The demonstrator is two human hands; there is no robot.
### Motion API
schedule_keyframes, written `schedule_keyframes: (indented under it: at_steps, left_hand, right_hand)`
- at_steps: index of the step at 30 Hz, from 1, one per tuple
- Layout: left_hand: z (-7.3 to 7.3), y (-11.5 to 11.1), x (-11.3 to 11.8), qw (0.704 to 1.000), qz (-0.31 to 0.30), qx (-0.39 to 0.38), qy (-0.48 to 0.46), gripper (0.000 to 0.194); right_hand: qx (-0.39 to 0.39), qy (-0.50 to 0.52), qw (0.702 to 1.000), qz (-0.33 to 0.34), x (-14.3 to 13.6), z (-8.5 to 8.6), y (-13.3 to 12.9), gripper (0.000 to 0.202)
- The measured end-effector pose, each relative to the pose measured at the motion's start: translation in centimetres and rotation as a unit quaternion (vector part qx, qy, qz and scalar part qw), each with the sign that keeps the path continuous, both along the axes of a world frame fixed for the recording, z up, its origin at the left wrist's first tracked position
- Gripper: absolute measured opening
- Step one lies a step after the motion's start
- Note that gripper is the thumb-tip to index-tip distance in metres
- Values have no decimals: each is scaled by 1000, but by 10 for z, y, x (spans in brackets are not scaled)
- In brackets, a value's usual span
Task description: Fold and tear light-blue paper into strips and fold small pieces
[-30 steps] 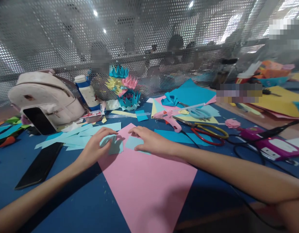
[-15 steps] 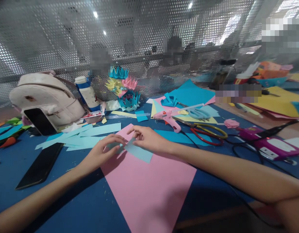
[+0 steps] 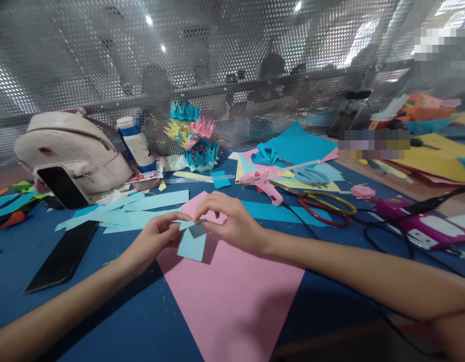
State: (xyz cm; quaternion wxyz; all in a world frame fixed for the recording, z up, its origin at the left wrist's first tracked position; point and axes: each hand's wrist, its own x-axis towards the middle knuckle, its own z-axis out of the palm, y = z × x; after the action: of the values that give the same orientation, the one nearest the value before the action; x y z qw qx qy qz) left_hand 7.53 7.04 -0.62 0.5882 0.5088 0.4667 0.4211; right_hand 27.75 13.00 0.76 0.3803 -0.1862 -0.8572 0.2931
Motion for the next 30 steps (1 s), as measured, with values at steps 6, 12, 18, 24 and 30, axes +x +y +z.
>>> schedule_keyframes:
  at_steps: [6, 12, 18, 24, 30]
  left_hand:
    - [1, 1, -4, 991, 66, -44, -108, 35]
    - [2, 0, 1, 997, 33, -17, -69, 51]
    - [1, 4, -2, 997, 11, 76, 2, 61]
    - [-4, 2, 3, 998, -18, 47, 46, 47]
    - [-9, 2, 5, 999, 5, 39, 18, 48]
  right_hand:
    - [190, -77, 977, 53, 4, -10, 1, 16]
    - [163, -79, 978, 100, 3, -12, 1, 12]
    - [-22, -27, 998, 52, -1, -10, -3, 13]
    - [-212, -99, 972, 34, -6, -11, -8, 19]
    - [-301, -50, 952, 34, -6, -19, -3, 19]
